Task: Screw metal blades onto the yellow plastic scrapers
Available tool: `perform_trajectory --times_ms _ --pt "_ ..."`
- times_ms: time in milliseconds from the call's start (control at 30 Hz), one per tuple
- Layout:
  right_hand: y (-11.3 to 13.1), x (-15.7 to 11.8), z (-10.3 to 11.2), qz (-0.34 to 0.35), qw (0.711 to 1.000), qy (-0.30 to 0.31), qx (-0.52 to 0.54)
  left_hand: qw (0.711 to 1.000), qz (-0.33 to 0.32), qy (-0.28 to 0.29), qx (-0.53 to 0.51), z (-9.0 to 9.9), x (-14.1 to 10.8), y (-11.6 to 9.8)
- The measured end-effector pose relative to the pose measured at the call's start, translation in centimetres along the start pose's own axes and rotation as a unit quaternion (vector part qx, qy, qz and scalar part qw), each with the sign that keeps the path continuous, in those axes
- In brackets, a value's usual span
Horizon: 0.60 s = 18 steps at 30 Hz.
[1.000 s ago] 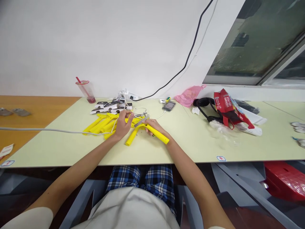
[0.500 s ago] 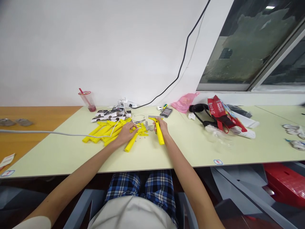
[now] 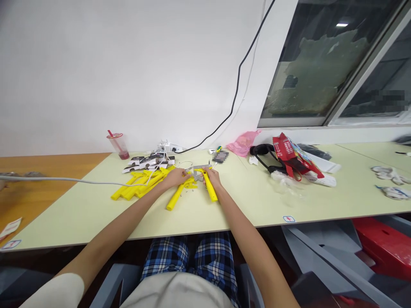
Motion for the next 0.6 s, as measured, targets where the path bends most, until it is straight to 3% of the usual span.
perform_trajectory --times_ms 133,267,333,433,600 --pt "0.0 0.0 0.3 -0.004 1.000 -0.021 -0.002 0.994 0.063 0.091 0.024 -1.0 2.0 -0.2" --pt "-0.1 -0.1 0.3 -0.016 1.000 -0.027 0.003 0.991 0.073 0.094 -0.059 -1.1 2.4 -0.1" --pt "0.0 0.0 0.2 -0.018 1.000 -0.023 0.010 0.989 0.062 0.060 -0.122 -0.7 2.4 0.0" --pt "0.0 0.0 0.1 -0.012 1.000 -0.019 0.018 0.976 0.044 -0.035 -0.212 0.8 2.1 0.6" --pt "-0.1 0.2 0.1 -0.015 1.000 -0.018 0.014 0.909 0.029 -0.229 -0.346 3.7 0.7 2.1"
Point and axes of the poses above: each hand's wrist, its own x-axis towards the middle knuckle, its own z-axis out of the back of the hand, y = z × x, the point moved 6 cm from there along x, towards the middle knuckle, and after that the axes turned 4 degrees about -z, right-handed, at the moved point
